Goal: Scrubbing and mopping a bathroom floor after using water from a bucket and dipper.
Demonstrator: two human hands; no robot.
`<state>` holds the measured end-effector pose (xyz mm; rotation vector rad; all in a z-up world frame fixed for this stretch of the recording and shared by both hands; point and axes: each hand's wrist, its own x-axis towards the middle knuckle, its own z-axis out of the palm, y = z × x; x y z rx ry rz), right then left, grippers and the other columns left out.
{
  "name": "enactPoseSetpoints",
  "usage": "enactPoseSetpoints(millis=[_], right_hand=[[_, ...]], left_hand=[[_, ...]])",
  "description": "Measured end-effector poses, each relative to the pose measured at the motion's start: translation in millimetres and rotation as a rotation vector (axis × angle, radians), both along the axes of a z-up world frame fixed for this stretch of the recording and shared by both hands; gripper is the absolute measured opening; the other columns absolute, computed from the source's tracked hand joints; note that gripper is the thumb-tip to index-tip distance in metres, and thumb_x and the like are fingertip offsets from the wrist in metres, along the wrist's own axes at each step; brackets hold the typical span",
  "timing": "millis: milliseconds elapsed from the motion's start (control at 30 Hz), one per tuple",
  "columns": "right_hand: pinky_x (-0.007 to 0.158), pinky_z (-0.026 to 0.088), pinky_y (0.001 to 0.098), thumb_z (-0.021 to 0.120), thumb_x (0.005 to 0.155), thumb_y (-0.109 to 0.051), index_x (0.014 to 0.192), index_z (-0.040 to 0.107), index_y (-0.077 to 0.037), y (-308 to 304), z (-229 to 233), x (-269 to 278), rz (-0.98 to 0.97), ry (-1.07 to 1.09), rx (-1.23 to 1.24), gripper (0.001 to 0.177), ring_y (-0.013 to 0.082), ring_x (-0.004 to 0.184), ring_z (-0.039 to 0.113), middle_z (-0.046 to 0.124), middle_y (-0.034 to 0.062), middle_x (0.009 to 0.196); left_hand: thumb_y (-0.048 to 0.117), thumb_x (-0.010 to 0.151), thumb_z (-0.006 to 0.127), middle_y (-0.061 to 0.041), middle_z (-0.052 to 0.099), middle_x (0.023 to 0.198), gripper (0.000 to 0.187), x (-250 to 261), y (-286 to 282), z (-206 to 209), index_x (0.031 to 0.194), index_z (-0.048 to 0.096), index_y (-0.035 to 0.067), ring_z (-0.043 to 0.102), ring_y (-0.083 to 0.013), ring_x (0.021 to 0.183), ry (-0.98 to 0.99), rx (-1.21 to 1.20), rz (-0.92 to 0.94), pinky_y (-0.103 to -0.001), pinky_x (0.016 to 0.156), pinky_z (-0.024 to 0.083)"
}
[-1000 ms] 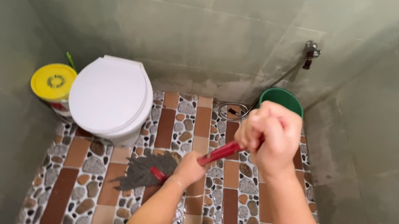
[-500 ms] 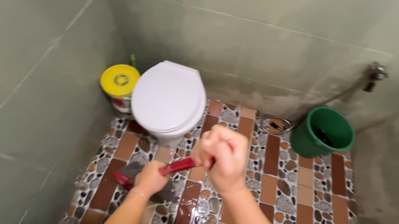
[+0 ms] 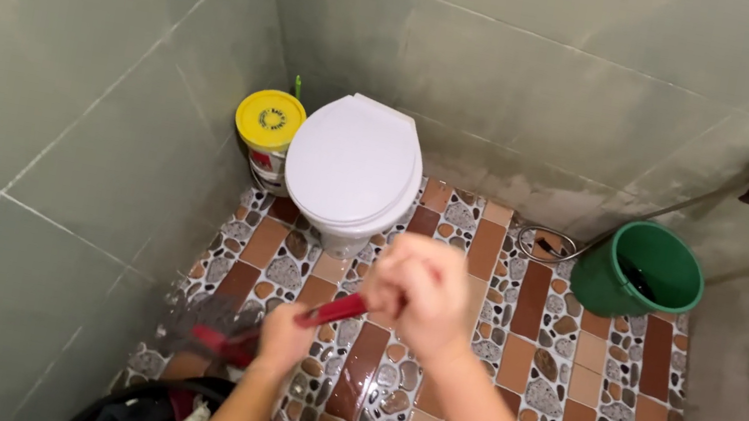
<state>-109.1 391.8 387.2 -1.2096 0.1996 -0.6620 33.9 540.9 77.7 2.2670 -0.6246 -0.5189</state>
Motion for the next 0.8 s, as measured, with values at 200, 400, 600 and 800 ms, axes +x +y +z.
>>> enactPoseSetpoints(millis=[200, 400, 600, 800], right_hand=[[0.048, 0.039, 0.0355, 0.050, 0.090, -0.001, 0.062, 0.042, -0.002, -45, 33, -70, -0.023, -0.089, 0.002, 0.028, 0.0172, 0.045, 0.040, 0.044, 0.0071, 0.051], [0.046, 0.036, 0.0353, 0.050, 0.088, 0.002, 0.062, 0.040, -0.002, -83, 51, -150, -0.237, -0.024, -0.068, 0.028, 0.0167, 0.044, 0.037, 0.043, 0.0075, 0.050], [0.047, 0.035, 0.0341, 0.050, 0.089, 0.002, 0.063, 0.041, -0.002, -105, 56, -214, -0.385, -0.004, -0.080, 0.027, 0.0148, 0.045, 0.035, 0.043, 0.0065, 0.052], [0.046, 0.034, 0.0312, 0.051, 0.088, 0.004, 0.066, 0.044, -0.002, -115, 40, -221, -0.454, -0.010, -0.149, 0.024, 0.0120, 0.046, 0.038, 0.044, 0.0041, 0.053]], left_hand=[[0.018, 0.077, 0.074, -0.023, 0.068, 0.075, 0.013, -70, -93, 36, 0.075, 0.073, 0.006, 0.067, -0.0457, 0.077, -0.024, -0.193, -0.136, -0.049, 0.065, 0.051], [0.006, 0.080, 0.067, -0.024, 0.067, 0.076, 0.009, -155, -182, 24, 0.072, 0.069, 0.004, 0.068, -0.0442, 0.078, -0.043, -0.278, -0.403, -0.047, 0.067, 0.052], [0.006, 0.082, 0.065, -0.023, 0.066, 0.075, 0.007, -237, -238, 31, 0.079, 0.070, 0.005, 0.067, -0.0404, 0.071, 0.207, -0.347, -0.528, -0.044, 0.065, 0.052], [0.001, 0.078, 0.061, -0.015, 0.065, 0.066, 0.012, -227, -272, 35, 0.081, 0.072, 0.006, 0.060, -0.0220, 0.062, 0.301, -0.321, -0.793, -0.040, 0.065, 0.051]])
